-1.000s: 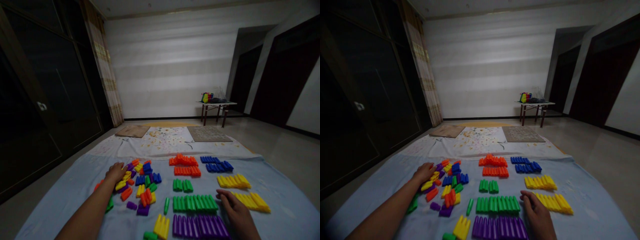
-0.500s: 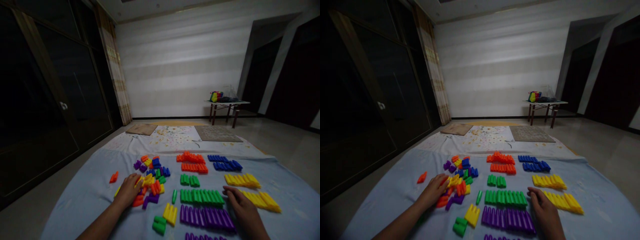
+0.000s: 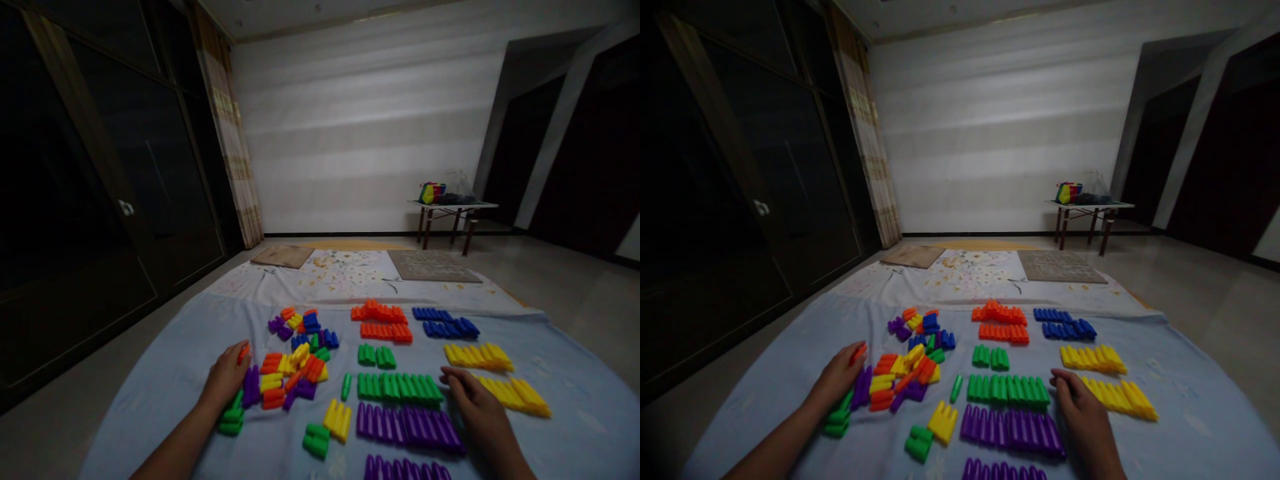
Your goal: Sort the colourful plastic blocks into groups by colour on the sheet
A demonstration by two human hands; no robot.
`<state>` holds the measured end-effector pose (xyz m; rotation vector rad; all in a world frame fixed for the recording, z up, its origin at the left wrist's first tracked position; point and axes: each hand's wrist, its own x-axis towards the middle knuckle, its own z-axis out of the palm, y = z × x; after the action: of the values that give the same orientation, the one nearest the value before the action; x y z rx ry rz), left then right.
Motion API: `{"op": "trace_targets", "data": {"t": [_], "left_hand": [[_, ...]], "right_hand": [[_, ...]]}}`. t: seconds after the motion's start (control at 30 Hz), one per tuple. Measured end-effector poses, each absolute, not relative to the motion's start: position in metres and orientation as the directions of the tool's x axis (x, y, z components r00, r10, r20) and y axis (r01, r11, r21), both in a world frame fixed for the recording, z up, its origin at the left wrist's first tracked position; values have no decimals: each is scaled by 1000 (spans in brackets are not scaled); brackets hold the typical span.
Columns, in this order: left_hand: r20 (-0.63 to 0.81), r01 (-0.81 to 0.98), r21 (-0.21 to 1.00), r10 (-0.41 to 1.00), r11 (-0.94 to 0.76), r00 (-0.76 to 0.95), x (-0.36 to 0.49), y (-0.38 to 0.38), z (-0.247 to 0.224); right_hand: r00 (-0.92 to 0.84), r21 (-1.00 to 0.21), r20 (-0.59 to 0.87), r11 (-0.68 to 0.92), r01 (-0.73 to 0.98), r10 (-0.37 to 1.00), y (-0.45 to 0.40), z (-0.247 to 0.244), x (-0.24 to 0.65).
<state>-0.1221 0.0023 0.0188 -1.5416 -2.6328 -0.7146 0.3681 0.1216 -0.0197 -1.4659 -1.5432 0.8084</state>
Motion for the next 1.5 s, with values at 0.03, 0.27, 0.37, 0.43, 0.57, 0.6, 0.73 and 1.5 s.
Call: {"op": "trace_targets", "data": {"t": [0.03,0.27,0.37,0.43,0.57,0.6,0.73,1.5], "left_hand": [[233,839,387,840,382,-490,-117,0,18],[261,747,619,834,242,-486,-78,0,44],[170,530,831,829,170,-532,-51,7,59],[120,446,881,838,157,-532,-32,12,62],[123,578,795,884,185,-452,-8,13,53],[136,646,738,896,192,-422,-7,11,49],[202,805,572,925,155,-322,-14,4,46],[-26,889,458,1000,6,7,-41,31,67]], "right_hand": [[39,-887,137,105,449,990,121,-19,368],[30,-881,152,122,457,988,116,-11,364],[27,-878,162,132,461,986,114,-6,362],[27,-878,165,135,459,986,113,-4,361],[27,-885,168,139,444,985,113,-2,361],[29,-888,170,140,437,985,113,-2,361],[42,-900,179,147,411,983,113,-4,360],[48,-916,207,176,361,977,113,-1,355]]}}
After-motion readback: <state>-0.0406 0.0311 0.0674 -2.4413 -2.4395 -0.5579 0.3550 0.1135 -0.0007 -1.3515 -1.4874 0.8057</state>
